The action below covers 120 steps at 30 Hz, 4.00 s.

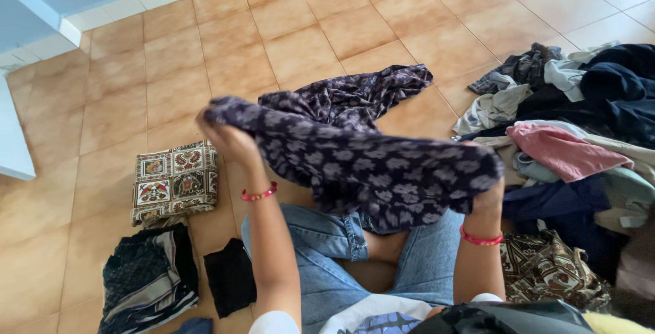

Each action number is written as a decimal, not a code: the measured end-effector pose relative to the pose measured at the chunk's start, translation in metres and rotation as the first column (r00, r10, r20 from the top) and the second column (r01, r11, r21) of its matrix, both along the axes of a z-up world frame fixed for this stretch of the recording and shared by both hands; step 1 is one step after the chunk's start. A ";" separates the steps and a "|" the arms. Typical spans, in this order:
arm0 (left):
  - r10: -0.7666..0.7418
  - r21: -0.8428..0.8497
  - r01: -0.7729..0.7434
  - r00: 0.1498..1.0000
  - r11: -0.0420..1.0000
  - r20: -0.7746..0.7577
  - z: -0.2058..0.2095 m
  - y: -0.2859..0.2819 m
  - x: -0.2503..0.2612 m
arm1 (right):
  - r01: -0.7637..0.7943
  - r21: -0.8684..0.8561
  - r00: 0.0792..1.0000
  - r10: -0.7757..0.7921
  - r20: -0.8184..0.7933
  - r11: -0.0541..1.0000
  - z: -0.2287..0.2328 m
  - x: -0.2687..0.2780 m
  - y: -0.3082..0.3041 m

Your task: The person folds several items of clothing by hand while sitting on the floor, including a small patterned garment, a large floral piece of fabric, and a brown t-shirt, placing each folded item onto a stack.

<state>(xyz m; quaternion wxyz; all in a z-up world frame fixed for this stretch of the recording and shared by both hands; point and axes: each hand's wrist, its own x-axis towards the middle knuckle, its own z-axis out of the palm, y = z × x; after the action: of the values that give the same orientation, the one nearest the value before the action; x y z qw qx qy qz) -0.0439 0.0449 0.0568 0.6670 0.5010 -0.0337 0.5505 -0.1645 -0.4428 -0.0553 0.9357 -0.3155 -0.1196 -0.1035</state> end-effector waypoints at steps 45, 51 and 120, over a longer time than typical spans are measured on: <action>-0.478 -0.478 0.362 0.866 0.800 -0.145 -0.097 0.144 -0.073 | 0.612 -0.161 0.789 -0.610 0.070 0.774 -0.021 0.014 -0.093; -0.288 -0.127 0.259 0.833 0.957 -0.472 -0.168 0.117 -0.067 | 0.380 -0.615 0.846 -0.528 -0.071 0.691 -0.013 0.042 -0.026; 0.424 0.829 0.431 0.716 0.357 -0.554 -0.165 0.110 0.210 | 0.219 -0.913 0.971 -0.172 0.168 0.345 0.000 0.463 0.039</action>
<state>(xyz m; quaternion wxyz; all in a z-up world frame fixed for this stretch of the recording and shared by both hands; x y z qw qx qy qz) 0.1658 0.1551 -0.1085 0.2183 0.9525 -0.0867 0.1939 0.2987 -0.4033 -0.0554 0.5758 -0.7943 -0.1381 -0.1358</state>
